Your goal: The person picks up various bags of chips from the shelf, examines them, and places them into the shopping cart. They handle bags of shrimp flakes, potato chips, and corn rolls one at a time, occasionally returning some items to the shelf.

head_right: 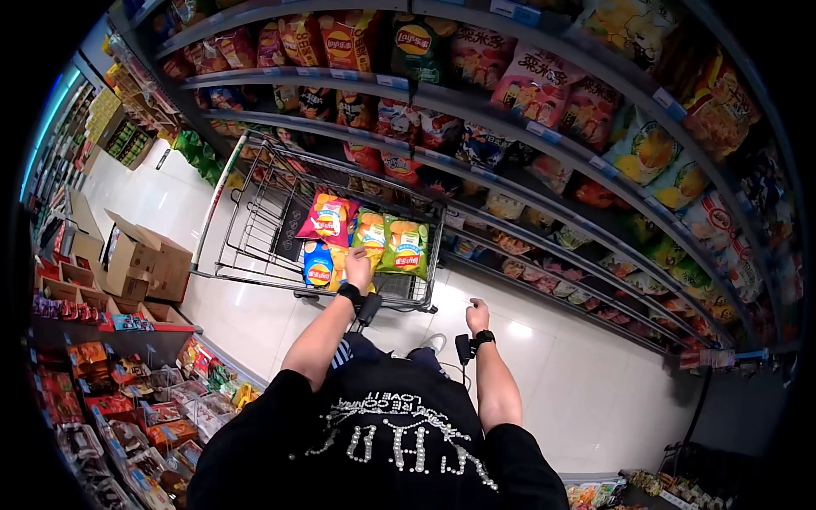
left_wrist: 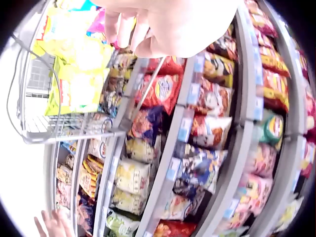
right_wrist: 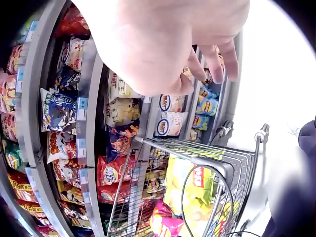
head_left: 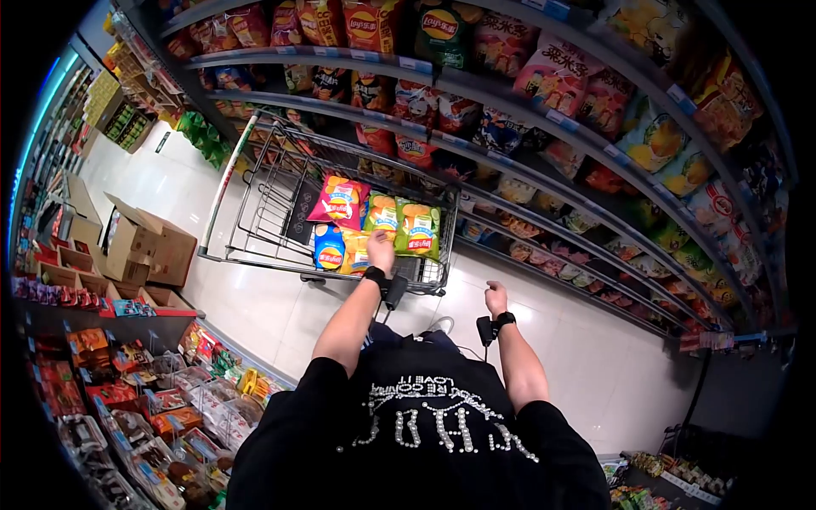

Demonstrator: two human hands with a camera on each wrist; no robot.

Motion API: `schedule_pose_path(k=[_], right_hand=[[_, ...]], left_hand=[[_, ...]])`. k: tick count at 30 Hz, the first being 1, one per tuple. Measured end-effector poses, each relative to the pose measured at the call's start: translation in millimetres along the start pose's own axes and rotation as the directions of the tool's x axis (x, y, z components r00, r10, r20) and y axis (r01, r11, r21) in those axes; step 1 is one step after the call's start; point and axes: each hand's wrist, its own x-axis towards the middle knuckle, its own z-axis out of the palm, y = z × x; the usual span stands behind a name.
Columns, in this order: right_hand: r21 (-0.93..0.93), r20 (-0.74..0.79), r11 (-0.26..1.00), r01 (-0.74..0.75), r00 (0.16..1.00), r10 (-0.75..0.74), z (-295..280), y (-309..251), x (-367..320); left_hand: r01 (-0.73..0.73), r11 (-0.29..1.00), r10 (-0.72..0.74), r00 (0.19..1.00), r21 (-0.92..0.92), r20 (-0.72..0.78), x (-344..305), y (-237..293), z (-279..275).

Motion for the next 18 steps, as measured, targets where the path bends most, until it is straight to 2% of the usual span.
schedule_pose_path(k=[1,2,4,5,7,8,10,11,12,14,15,16,18], right_hand=[[0.027,-0.005,0.998,-0.062,0.998,0.062,6,5,-1],[0.054,-0.009,0.991,-0.123,0.992,0.124,13,9,-2],[0.095,-0.041,0.983,-0.159,0.986,0.163,30,15,-1],[0.098,-0.047,0.982,-0.164,0.985,0.169,40,11,-7],[0.249,-0.107,0.960,-0.124,0.982,0.155,65,-2,-19],[0.251,-0.111,0.959,-0.129,0.981,0.161,79,-8,-27],[0.244,-0.120,0.961,-0.128,0.980,0.161,109,-11,-40],[0.227,-0.153,0.968,-0.102,0.978,0.139,127,-12,-46],[0.216,-0.154,0.970,-0.109,0.977,0.144,146,-6,-47],[0.198,-0.220,0.980,-0.017,0.974,0.061,178,1,-56],[0.196,-0.224,0.980,-0.047,0.970,0.091,184,-8,-64],[0.195,-0.224,0.979,-0.052,0.970,0.096,187,-21,-71],[0.288,-0.226,0.956,-0.059,0.966,0.128,209,-53,-88]], left_hand=[[0.110,0.986,-0.112,0.994,-0.126,-0.005,8,4,-21],[0.146,0.978,-0.151,0.988,-0.150,-0.026,5,5,-39],[0.135,0.988,-0.135,0.991,-0.075,0.005,39,-47,-70],[0.177,0.980,-0.174,0.984,-0.094,0.038,48,-60,-86],[0.264,0.952,-0.254,0.964,-0.152,0.083,64,-74,-117],[0.309,0.932,-0.286,0.948,-0.189,0.141,76,-81,-135],[0.408,0.883,-0.371,0.910,-0.233,0.186,77,-46,-177],[0.353,0.928,-0.332,0.928,-0.115,0.172,108,-98,-193],[0.413,0.894,-0.392,0.909,-0.176,0.141,105,-69,-213],[0.445,0.862,-0.393,0.889,-0.242,0.235,121,-69,-255],[0.434,0.884,-0.392,0.891,-0.173,0.230,128,-76,-262],[0.437,0.872,-0.387,0.891,-0.219,0.238,134,-76,-270],[0.460,0.872,-0.413,0.874,-0.166,0.255,151,-76,-294]])
